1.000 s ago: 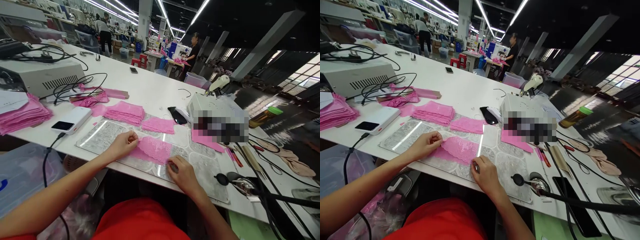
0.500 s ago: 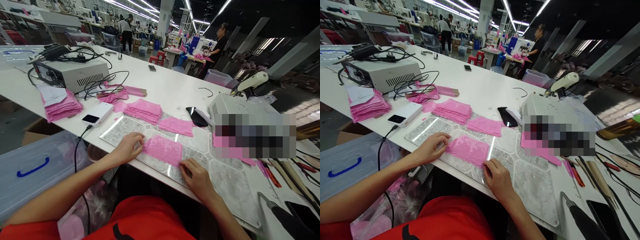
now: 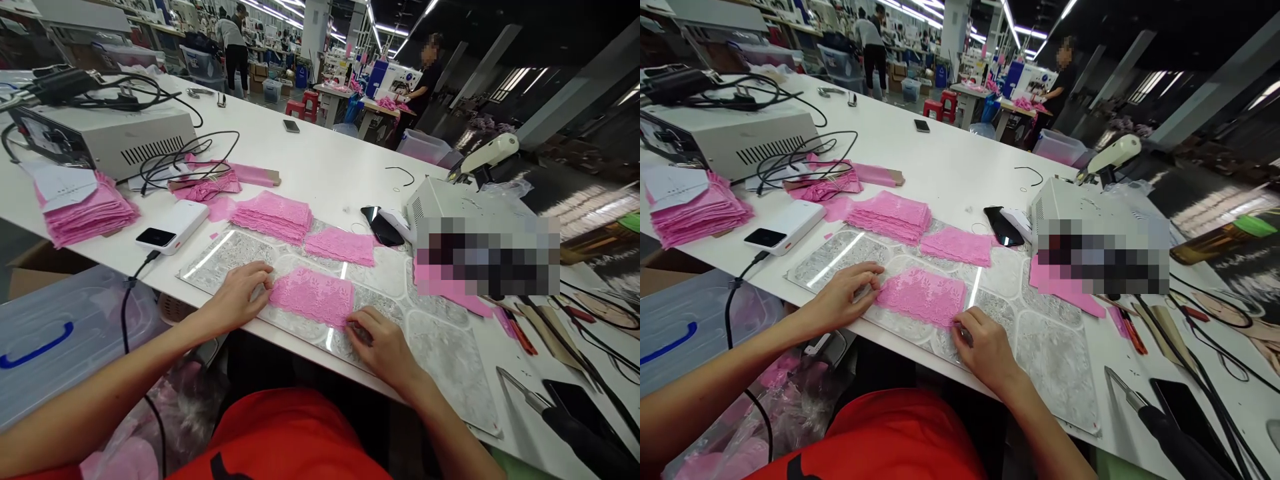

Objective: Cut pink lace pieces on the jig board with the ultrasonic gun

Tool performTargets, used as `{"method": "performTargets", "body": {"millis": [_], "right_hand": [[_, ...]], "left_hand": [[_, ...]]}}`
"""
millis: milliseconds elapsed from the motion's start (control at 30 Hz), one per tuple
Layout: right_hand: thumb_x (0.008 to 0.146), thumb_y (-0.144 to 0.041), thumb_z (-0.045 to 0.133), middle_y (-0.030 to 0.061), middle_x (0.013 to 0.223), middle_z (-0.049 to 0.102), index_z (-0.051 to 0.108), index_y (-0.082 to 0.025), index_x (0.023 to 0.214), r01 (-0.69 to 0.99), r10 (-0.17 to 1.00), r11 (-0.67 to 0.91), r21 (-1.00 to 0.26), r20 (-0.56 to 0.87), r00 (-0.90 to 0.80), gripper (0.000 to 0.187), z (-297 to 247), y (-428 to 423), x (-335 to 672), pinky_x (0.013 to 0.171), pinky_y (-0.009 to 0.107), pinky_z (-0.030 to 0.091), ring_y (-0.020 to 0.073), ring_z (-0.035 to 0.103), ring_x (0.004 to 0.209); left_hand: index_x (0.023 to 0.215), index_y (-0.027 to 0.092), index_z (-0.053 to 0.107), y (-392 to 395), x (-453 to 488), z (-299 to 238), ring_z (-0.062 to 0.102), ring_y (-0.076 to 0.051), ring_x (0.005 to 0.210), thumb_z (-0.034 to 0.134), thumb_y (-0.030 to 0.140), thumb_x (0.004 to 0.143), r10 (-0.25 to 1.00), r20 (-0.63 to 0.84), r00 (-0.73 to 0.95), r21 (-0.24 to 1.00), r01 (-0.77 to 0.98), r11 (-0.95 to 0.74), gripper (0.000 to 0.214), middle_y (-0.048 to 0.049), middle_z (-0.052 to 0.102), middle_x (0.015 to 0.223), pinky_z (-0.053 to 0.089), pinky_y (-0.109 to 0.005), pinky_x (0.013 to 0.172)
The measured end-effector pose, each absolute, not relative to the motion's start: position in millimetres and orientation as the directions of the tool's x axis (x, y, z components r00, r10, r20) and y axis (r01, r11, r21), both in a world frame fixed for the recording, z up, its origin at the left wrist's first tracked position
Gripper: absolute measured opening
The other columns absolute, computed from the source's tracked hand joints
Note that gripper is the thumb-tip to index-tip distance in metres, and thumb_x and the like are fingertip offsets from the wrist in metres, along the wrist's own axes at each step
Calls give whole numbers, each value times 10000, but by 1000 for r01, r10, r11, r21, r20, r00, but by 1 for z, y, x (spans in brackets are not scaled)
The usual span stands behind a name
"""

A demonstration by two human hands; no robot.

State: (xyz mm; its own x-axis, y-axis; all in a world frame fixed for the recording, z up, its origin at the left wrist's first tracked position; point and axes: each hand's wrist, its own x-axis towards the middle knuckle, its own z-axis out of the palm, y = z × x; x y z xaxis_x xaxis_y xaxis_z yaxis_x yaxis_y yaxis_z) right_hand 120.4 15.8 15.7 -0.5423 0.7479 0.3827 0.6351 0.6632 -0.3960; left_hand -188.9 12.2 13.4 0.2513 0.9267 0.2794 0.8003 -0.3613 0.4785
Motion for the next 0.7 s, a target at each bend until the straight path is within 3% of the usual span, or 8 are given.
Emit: {"method": "performTargets", "body": {"millis": [300,700], "right_hand": [[877,-140,496,11,711,621,614,-196,800,635,729,682,-363,416,-544,152,17,21,121,562,223,480,107,589,605],[868,-127,527,14,735,627,628,-189,843,608,714,699,-377,411,-567,121,14,20,118,568,204,477,102,594,625]], "left_hand": [[808,194,603,12,-187,15,591,-252,1147,436,266,877,918,315,239,482,793,-372,195,-106,643,1193,462,-411,953],[815,197,609,9,-187,12,578,-272,1182,427,270,892,907,350,232,441,814,-378,211,-105,644,1197,453,-454,963]]}}
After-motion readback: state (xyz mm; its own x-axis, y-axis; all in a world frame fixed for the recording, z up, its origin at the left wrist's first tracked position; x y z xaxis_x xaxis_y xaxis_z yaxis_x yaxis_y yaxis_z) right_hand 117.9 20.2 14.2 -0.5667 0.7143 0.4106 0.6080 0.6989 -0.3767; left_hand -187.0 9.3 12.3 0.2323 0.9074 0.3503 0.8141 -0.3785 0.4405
